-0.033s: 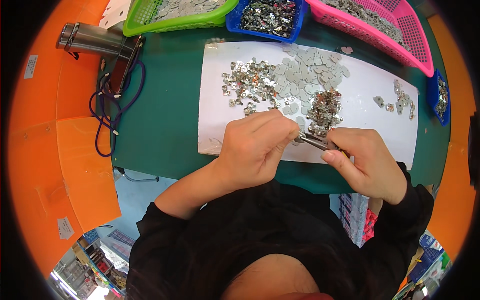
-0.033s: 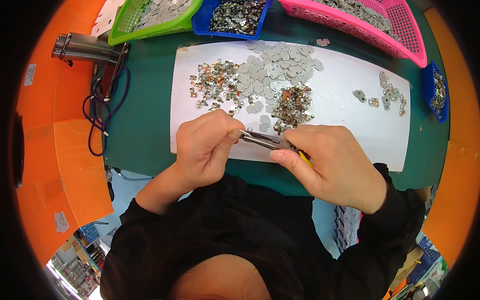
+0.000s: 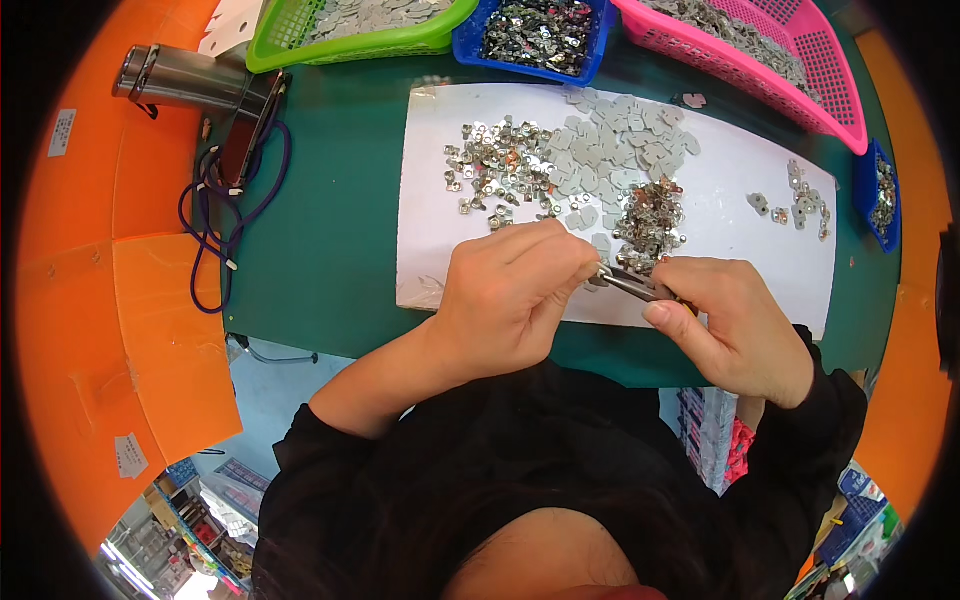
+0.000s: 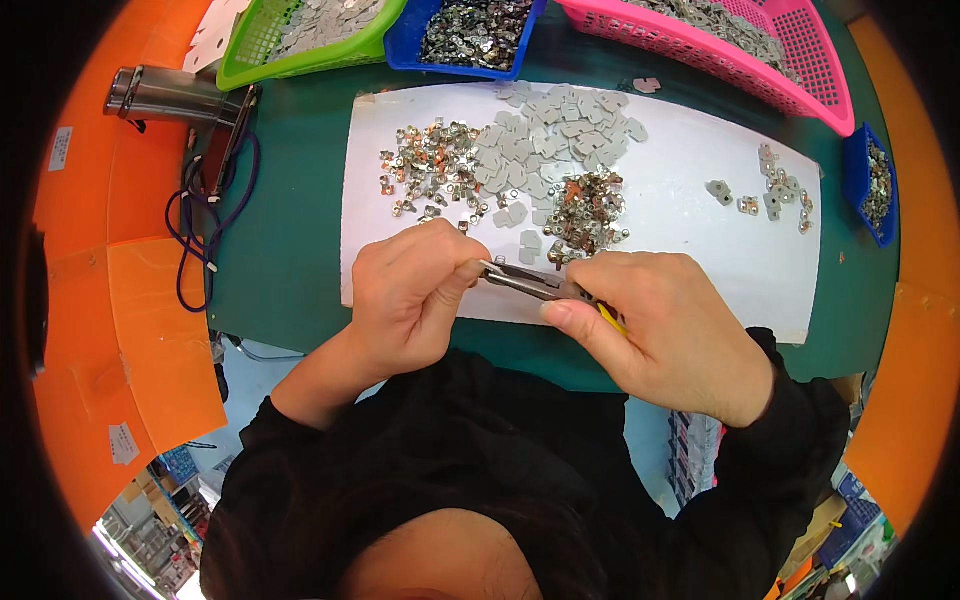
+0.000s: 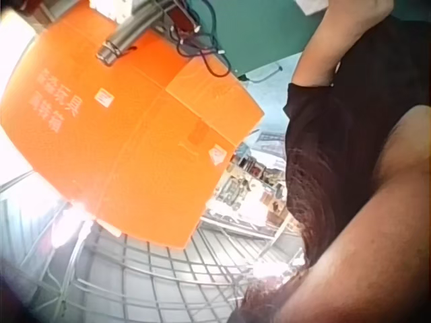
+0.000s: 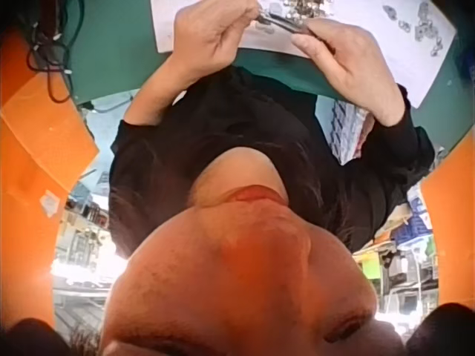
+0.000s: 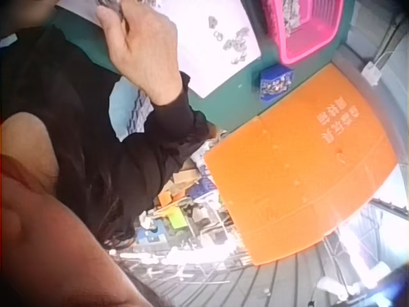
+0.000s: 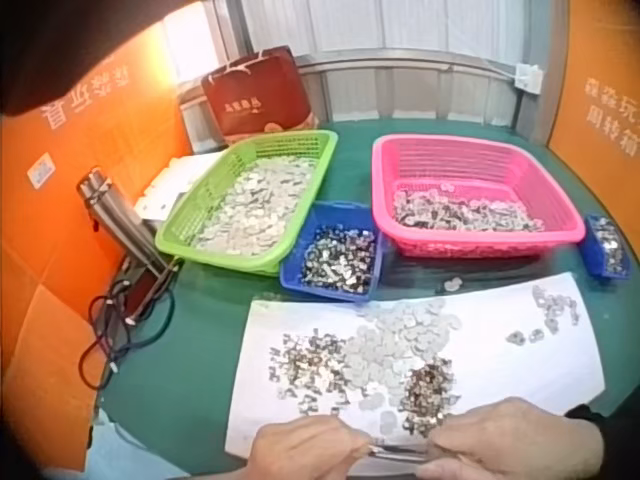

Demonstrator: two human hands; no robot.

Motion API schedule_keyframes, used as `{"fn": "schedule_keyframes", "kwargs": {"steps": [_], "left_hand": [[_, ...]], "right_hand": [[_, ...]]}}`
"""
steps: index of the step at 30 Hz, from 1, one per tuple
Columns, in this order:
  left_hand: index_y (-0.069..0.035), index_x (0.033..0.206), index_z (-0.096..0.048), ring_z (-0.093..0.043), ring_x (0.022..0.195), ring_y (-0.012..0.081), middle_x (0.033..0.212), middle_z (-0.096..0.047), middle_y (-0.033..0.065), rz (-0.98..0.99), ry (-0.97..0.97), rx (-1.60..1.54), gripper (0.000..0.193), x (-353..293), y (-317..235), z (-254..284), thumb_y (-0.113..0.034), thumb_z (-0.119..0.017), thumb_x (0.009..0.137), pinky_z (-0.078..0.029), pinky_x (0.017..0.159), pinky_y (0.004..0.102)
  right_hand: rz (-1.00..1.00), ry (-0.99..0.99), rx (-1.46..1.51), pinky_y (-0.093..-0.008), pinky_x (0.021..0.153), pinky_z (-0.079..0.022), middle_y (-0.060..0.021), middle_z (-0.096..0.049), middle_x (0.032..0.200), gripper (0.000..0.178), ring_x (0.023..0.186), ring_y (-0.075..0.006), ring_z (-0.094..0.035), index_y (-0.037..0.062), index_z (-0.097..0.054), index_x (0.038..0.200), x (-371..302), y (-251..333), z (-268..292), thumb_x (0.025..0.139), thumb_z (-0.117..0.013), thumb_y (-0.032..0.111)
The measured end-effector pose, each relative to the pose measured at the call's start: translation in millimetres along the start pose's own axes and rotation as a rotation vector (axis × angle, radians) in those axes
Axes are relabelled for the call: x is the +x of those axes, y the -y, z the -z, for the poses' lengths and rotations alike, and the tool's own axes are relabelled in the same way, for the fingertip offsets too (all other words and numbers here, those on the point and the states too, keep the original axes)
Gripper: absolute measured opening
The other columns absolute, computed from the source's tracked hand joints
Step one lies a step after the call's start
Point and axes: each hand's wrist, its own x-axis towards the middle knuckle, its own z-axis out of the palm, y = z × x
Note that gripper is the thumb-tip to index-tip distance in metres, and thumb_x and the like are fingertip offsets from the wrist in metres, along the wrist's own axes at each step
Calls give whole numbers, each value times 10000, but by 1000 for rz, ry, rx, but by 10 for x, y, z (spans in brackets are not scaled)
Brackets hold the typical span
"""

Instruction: Assembling small metal parts using pliers at a workbench in a factory setting.

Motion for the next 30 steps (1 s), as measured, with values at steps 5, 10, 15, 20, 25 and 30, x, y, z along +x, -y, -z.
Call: {"fn": "schedule_keyframes", "kwargs": {"steps": [5, 10, 15, 20, 25, 30], "left_hand": [[-6, 852, -628, -504, 531, 201, 653, -536, 79, -3, 17, 17, 37, -12, 8, 18, 11, -638, 885, -374, 476, 292], [-5, 851, -630, -505, 531, 200, 649, -528, 78, 12, 12, 23, 37, -15, -10, 18, 14, -641, 880, -374, 476, 291], [-2, 852, -629, -507, 531, 202, 660, -527, 79, 42, 18, -4, 36, -22, -2, 12, 12, -641, 883, -381, 479, 292], [-3, 855, -631, -511, 535, 195, 664, -537, 74, 64, 32, -7, 42, -36, -10, 10, 10, -631, 895, -384, 482, 288], [-2, 861, -632, -516, 540, 181, 661, -545, 68, 107, 25, -45, 50, -41, -30, -16, 2, -621, 910, -384, 486, 282], [-3, 864, -634, -519, 540, 180, 660, -551, 67, 116, 33, -84, 56, -47, -20, -22, 7, -611, 914, -387, 491, 284]], "right_hand": [[-33, 41, 24, -422, 565, -394, -173, -493, 671, 301, 619, -374, -505, 5, -531, 795, 8, 30, 2, 949, -569, 261], [-45, 64, 6, -407, 545, -373, -172, -445, 651, 279, 576, -367, -458, 0, -481, 792, 17, 46, 13, 941, -559, 223], [-26, 49, -22, -410, 548, -380, -177, -450, 649, 288, 584, -375, -469, 3, -485, 791, 30, 57, 26, 943, -563, 235], [-33, 63, -40, -410, 548, -384, -175, -448, 642, 295, 583, -379, -467, 7, -487, 787, 24, 41, 28, 944, -566, 243], [-27, 57, -45, -410, 544, -384, -172, -440, 632, 293, 576, -379, -464, 11, -487, 783, 22, 48, 42, 940, -569, 244], [0, 48, -71, -421, 574, -397, -176, -464, 673, 285, 632, -389, -492, 5, -487, 785, 15, 17, 43, 920, -584, 237]]}}
